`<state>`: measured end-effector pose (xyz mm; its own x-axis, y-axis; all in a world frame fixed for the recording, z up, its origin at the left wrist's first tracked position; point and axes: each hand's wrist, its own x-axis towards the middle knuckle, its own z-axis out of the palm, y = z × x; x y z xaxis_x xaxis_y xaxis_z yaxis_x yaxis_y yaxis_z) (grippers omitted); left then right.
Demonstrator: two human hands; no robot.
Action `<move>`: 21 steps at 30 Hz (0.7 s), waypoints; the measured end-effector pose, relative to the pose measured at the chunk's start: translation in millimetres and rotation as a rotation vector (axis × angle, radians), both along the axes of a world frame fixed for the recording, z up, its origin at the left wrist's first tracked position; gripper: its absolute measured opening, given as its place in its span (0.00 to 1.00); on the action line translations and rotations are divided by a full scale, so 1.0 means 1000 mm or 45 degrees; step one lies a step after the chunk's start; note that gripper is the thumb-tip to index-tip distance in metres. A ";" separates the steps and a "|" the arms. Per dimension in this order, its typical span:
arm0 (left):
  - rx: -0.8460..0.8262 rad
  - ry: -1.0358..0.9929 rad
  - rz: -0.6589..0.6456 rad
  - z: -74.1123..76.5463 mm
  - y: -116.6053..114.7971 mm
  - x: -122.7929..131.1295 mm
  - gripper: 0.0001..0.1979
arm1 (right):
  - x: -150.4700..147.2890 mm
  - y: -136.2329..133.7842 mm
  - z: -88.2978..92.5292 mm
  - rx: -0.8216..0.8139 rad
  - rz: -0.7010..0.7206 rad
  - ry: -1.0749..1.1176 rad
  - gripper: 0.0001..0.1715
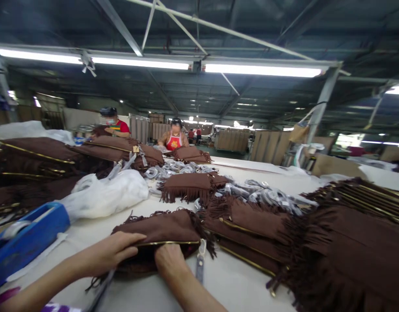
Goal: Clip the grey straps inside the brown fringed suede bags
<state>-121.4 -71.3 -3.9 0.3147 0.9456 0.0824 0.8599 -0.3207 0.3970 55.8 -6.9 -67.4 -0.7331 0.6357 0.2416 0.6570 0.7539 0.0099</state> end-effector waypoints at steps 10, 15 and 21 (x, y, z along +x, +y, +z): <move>-0.066 -0.042 0.164 -0.028 -0.070 -0.047 0.22 | 0.022 -0.074 0.004 -0.106 0.216 -0.068 0.15; 0.130 0.266 0.256 -0.077 -0.052 -0.044 0.22 | -0.032 -0.093 0.009 0.116 0.500 -0.141 0.07; 0.812 0.365 -0.097 -0.122 -0.021 -0.079 0.21 | -0.050 -0.075 0.011 0.277 0.562 -0.163 0.06</move>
